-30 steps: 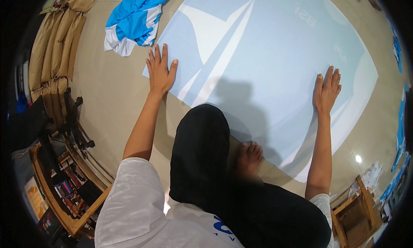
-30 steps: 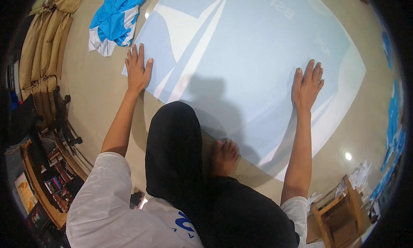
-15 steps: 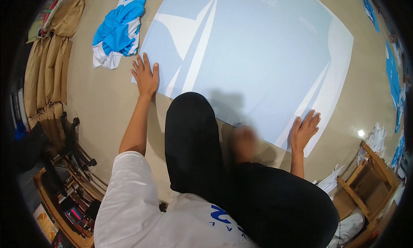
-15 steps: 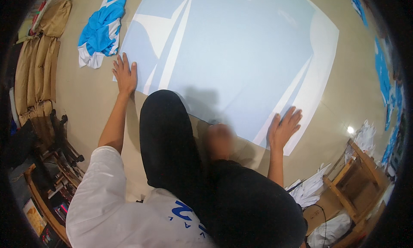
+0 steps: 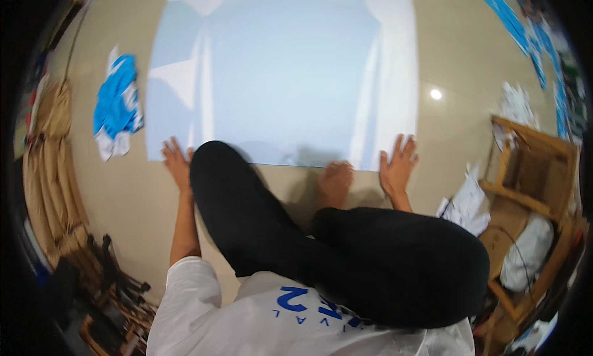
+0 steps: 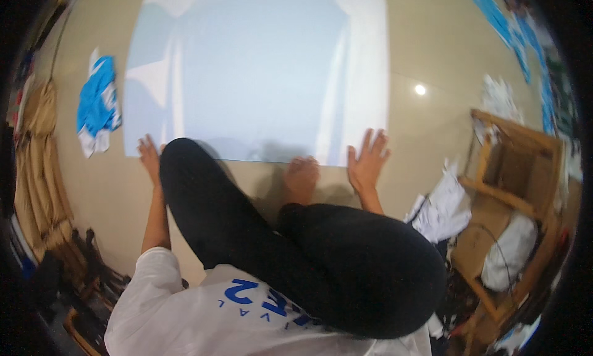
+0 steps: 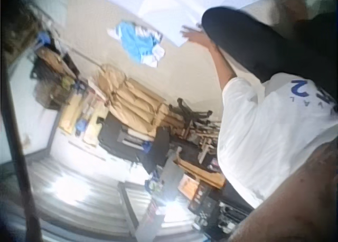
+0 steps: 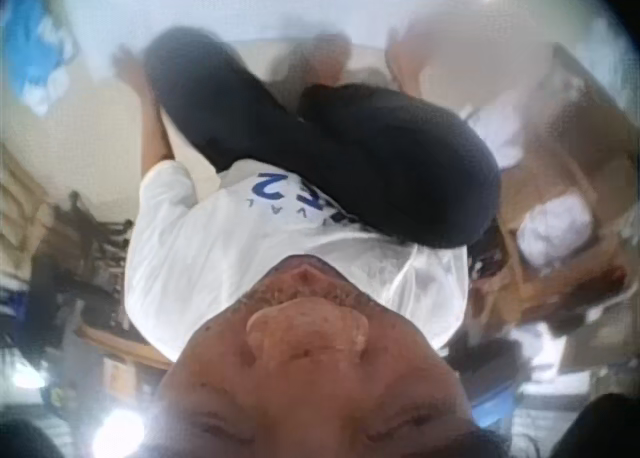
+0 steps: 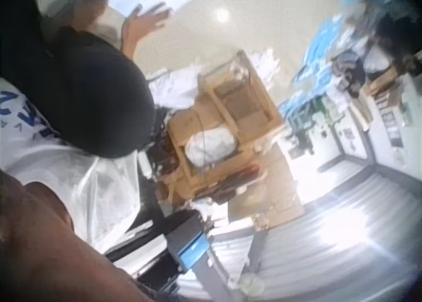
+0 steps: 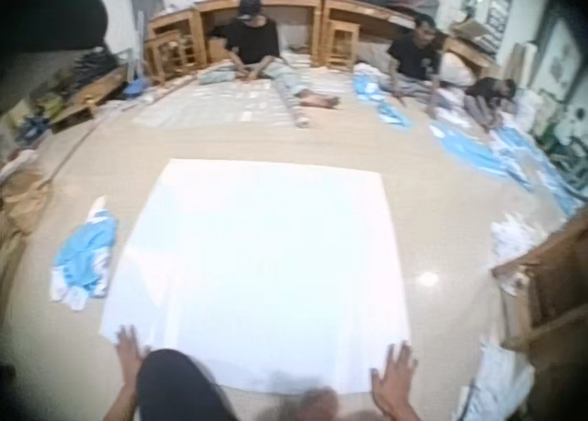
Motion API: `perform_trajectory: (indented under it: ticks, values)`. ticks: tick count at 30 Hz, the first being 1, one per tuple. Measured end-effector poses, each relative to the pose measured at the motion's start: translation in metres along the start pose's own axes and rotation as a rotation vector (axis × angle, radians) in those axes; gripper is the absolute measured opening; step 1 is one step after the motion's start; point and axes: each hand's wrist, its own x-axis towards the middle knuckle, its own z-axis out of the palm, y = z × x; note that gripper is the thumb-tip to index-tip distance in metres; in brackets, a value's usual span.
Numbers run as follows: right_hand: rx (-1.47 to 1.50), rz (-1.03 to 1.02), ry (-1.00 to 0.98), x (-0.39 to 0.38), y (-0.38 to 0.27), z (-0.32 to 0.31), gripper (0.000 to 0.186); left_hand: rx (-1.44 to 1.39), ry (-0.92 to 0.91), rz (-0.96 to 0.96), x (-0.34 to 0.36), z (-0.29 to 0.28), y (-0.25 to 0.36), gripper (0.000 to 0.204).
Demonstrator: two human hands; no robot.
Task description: The person sits on the floor and smooths out a large piece of light blue fabric. They then use a pair of scissors to cut the fabric along a specific pattern, trimming the edges and shaping the material.
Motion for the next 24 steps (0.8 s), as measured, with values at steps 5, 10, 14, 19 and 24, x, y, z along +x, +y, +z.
perform_trajectory:
  ticks: [5,10,14,19,24]
  values:
    - [0.04,0.091,-0.021,-0.024,0.019,-0.006,0.083,-0.014,-0.098,-0.043,0.007,-0.001,-0.014,0.081]
    - [0.119,0.098,0.036,-0.039,0.021,-0.004,0.082,-0.004,-0.125,0.028,0.006,-0.001,-0.026,0.09]
    - [0.159,-0.014,0.036,-0.035,-0.009,-0.009,0.078,-0.049,-0.197,0.091,0.005,-0.015,-0.043,0.094]
    - [0.234,-0.296,0.015,-0.014,-0.075,0.0,0.072,0.048,-0.188,0.246,0.005,0.008,-0.036,0.092]
    - [0.239,-0.692,-0.027,0.04,-0.151,-0.002,0.067,0.173,-0.142,0.486,-0.021,0.031,-0.018,0.09]
